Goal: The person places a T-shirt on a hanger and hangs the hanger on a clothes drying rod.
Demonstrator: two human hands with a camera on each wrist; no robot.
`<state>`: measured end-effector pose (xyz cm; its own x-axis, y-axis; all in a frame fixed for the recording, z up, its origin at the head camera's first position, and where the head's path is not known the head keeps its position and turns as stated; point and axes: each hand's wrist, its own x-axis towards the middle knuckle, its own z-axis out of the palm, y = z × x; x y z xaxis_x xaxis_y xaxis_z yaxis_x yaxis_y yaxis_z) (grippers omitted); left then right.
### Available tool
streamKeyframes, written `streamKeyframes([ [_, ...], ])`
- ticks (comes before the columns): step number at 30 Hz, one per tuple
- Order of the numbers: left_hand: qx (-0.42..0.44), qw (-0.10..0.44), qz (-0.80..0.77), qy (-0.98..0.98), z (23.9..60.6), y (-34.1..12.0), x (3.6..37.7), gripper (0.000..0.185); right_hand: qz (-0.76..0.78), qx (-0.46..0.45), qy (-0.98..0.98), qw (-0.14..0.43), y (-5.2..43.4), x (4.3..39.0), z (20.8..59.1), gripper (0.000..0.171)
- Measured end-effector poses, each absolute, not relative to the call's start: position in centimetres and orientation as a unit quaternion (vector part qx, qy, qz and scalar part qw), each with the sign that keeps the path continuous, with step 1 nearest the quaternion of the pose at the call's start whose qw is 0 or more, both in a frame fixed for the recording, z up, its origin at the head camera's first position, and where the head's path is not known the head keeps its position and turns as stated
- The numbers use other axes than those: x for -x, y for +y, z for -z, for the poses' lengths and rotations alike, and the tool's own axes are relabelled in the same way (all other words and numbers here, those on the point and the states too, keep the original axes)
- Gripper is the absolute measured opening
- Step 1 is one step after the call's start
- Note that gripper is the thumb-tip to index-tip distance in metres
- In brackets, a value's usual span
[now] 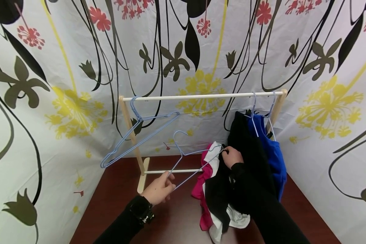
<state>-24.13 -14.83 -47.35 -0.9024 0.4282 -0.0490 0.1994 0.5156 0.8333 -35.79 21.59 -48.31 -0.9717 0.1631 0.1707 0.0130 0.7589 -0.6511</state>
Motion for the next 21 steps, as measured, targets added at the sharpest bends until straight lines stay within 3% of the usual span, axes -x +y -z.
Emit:
streamKeyframes([
  [14,-0.198,0.124,-0.441,0.867,47.6,-14.4,23.7,0.028,-0.41,0.065,-0.896,0.157,21.6,35.0,46.8,0.034],
  [21,-0.203,0.106,-0.431,0.873,47.0,-13.6,23.7,0.028,-0.407,0.004,-0.905,0.123,19.6,34.5,44.9,0.036],
])
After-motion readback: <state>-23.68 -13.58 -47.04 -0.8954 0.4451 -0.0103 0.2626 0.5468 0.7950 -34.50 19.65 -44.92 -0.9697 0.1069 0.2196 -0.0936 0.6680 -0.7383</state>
